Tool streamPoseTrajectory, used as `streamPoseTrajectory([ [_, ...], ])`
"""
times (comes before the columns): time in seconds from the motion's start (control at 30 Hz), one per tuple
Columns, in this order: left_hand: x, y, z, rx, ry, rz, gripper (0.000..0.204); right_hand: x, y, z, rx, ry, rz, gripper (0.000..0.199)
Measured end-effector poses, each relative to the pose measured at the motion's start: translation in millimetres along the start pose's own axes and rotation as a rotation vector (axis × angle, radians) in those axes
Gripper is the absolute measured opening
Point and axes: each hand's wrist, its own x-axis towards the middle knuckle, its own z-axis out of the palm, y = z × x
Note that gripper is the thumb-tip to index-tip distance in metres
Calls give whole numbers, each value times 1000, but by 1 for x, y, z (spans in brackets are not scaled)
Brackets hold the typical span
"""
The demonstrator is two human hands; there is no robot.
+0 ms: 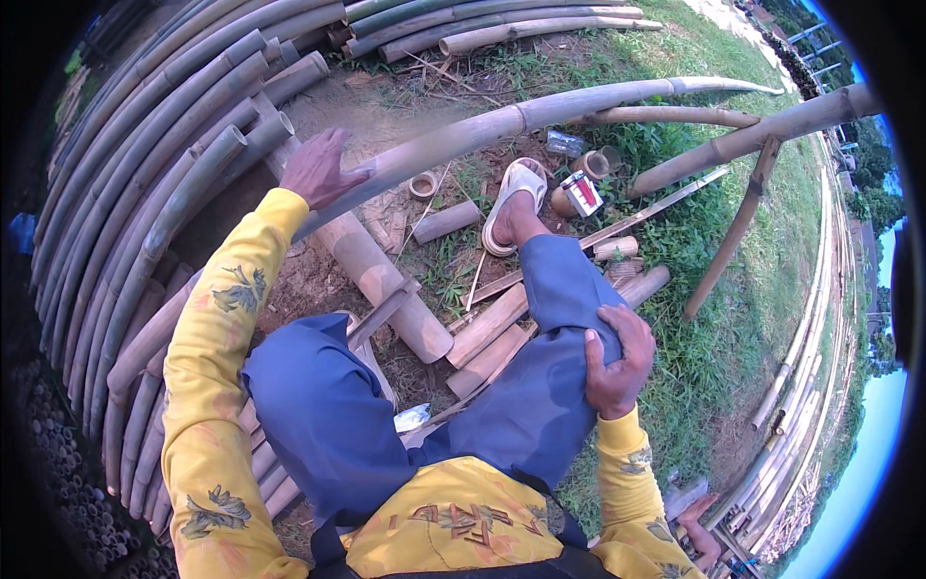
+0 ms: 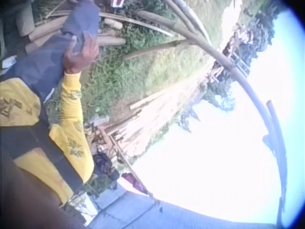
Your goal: The person sits on the ground and uses a hand saw to cut long bamboo poles into shorter sections. They repeatedly position a pole, saw through it, and move the cut pieces aside.
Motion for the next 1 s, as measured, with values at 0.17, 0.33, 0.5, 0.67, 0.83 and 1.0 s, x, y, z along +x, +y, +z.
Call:
streamPoseTrajectory([
  [0.17, 66, 81, 45, 174, -155, 8, 85, -9, 10, 3, 54, 24, 82, 32],
  [0.33, 76, 83, 84, 144, -87, 9, 49, -19, 8, 2, 28, 9, 150, 33],
  [0.5, 72, 65, 82, 30, -156, 14, 38, -14, -2, 5, 20, -77, 94, 31],
  [0.67, 59, 47, 38, -54, -165, 76, 38, -17, -10, -1, 34, -110, 81, 31],
  [0.83, -27, -34, 4, 33, -188, -16, 45, -23, 2, -5, 33, -120, 40, 30],
  [1.0, -149, -138, -47, 147, -212, -132, 57, -15, -4, -6, 19, -169, 23, 32],
])
